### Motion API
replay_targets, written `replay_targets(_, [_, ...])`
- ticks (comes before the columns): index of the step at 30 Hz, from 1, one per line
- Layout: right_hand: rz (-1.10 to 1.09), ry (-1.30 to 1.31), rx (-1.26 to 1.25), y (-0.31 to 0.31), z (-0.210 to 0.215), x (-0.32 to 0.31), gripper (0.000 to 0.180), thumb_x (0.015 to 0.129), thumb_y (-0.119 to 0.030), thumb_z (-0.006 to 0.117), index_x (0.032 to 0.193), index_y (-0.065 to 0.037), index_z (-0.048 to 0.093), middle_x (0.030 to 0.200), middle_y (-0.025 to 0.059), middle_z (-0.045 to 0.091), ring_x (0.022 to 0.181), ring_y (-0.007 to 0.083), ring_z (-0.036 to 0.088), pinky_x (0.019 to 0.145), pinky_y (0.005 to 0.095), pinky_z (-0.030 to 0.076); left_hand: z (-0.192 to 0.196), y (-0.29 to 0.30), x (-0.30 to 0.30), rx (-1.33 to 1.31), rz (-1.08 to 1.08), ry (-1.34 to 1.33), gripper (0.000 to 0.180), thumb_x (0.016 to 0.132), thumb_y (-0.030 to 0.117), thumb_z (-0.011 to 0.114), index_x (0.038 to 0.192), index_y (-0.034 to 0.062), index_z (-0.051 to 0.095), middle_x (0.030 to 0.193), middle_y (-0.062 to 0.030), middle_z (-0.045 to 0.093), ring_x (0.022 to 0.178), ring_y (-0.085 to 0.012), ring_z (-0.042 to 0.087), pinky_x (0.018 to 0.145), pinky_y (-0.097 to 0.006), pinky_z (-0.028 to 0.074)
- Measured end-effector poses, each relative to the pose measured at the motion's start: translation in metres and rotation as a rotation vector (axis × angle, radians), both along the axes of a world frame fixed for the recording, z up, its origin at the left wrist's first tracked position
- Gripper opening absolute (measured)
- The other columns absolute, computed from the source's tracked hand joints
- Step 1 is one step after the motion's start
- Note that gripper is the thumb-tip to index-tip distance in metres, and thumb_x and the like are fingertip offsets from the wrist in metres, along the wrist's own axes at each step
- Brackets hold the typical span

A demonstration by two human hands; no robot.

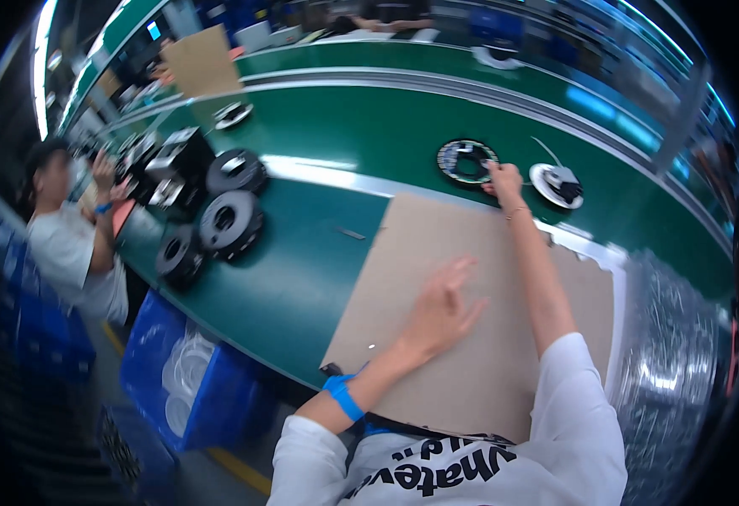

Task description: The person assembles a circular LED light fixture by hand, installing circuit boards and covers into the fixture.

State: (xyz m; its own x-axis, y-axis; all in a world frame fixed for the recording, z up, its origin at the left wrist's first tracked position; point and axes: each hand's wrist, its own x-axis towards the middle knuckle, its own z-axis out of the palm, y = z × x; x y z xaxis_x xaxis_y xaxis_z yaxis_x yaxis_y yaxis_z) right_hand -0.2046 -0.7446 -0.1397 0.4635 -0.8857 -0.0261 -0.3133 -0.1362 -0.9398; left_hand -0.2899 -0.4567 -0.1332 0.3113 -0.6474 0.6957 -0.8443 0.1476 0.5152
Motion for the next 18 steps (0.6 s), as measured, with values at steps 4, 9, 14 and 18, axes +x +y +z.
replay_targets(4, [0.020,0.059,-0.016,0.007,0.010,0.006,0.043,0.081,-0.036,0.064,0.087,0.006,0.058,0.070,0.0135,0.063,0.051,0.0177,0.063,0.041,0.0262,0.051,0.015,0.005,0.004,-0.016,0.053,-0.039,0.058,0.076,0.007,0.065,0.120,0.0063,0.027,0.123,-0.0170,0.045,0.100,-0.0336,0.051,0.086,-0.041,0.042])
replay_targets(9, [0.070,-0.028,0.109,0.025,0.014,0.000,0.058,0.082,-0.032,0.064,0.118,0.007,0.042,0.082,0.0175,0.062,0.057,0.0184,0.063,0.045,0.0261,0.052,0.056,0.043,0.078,-0.182,0.499,-0.001,0.045,0.071,0.007,0.063,0.110,0.0036,0.041,0.116,-0.0135,0.048,0.105,-0.0305,0.048,0.089,-0.038,0.040])
replay_targets(14, [0.407,0.013,0.147,0.020,0.032,-0.057,0.059,0.083,-0.030,0.062,0.128,-0.002,0.035,0.082,0.0145,0.061,0.059,0.0157,0.059,0.052,0.0262,0.051,0.082,0.132,0.192,0.356,1.120,-0.413,0.068,0.064,0.023,0.076,0.117,-0.0001,0.040,0.113,-0.0182,0.049,0.111,-0.0344,0.045,0.092,-0.040,0.038])
replay_targets(18, [0.544,-0.056,-0.227,0.012,0.055,-0.141,0.029,0.081,-0.015,0.053,0.106,-0.002,0.057,0.071,0.0086,0.062,0.057,0.0127,0.059,0.053,0.0252,0.048,0.072,0.152,0.228,0.820,1.115,-0.164,0.081,0.067,0.024,0.075,0.132,0.0027,0.030,0.119,-0.0178,0.053,0.098,-0.0343,0.058,0.080,-0.040,0.047])
